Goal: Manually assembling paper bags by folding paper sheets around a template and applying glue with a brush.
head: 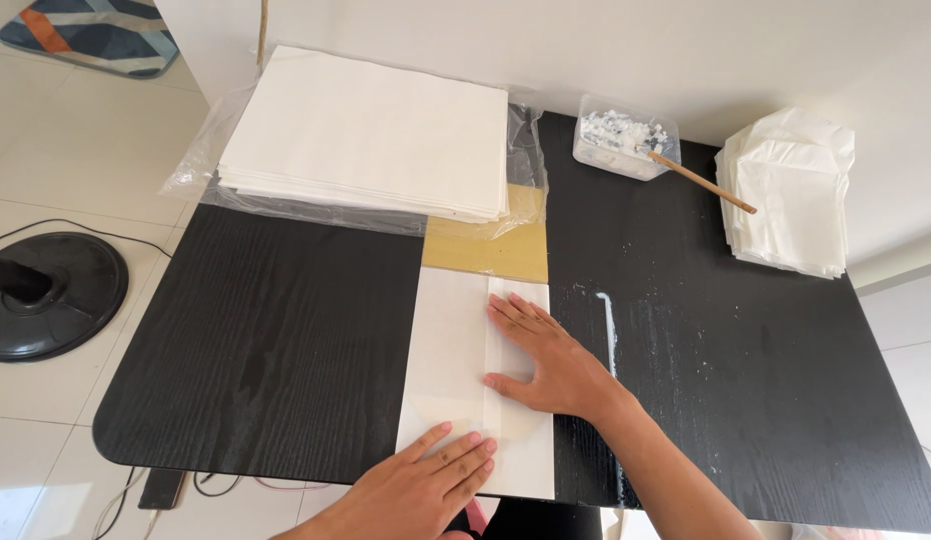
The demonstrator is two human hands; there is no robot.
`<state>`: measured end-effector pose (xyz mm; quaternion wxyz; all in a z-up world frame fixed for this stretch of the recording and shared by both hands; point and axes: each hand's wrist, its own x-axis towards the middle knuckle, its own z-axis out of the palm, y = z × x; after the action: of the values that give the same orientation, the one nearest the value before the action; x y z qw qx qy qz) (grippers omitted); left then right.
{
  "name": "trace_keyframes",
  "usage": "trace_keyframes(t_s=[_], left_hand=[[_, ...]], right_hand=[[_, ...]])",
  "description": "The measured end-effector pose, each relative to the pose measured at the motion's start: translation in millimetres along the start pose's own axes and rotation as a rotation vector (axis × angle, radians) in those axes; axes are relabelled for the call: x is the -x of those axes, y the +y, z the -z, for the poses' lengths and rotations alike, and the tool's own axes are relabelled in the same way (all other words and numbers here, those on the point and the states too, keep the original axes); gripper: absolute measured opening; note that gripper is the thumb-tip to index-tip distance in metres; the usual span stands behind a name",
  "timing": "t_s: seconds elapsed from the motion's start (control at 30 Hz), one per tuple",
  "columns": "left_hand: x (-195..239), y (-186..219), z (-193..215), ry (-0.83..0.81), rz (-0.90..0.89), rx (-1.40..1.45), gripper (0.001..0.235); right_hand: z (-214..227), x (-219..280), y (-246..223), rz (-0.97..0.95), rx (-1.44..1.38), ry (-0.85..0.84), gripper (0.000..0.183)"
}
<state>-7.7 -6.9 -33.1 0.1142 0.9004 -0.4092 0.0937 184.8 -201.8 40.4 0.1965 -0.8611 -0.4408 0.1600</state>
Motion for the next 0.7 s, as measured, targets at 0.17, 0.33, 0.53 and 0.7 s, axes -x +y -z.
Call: trace_keyframes(t_s=[0.17, 0.33, 0.53, 0.7], left_hand=[[2, 7, 4, 0.027, -0.034, -0.093, 0.053], [1, 6, 14, 0.077, -0.062, -0.195, 0.043], [-13, -5, 23, 0.150, 0.009, -0.117, 0.067], [-14, -3, 10, 0.092, 0.036, -0.093, 0.067]], right_hand=[[0, 0, 2, -0.009, -0.005, -0.020, 0.089], [2, 0, -5, -0.035, 0.024, -0.033, 0.093], [-3, -5, -1, 0.004, 0.142, -0.044, 0.091], [-5, -18, 8, 0.015, 0.249, 0.034, 0.097]])
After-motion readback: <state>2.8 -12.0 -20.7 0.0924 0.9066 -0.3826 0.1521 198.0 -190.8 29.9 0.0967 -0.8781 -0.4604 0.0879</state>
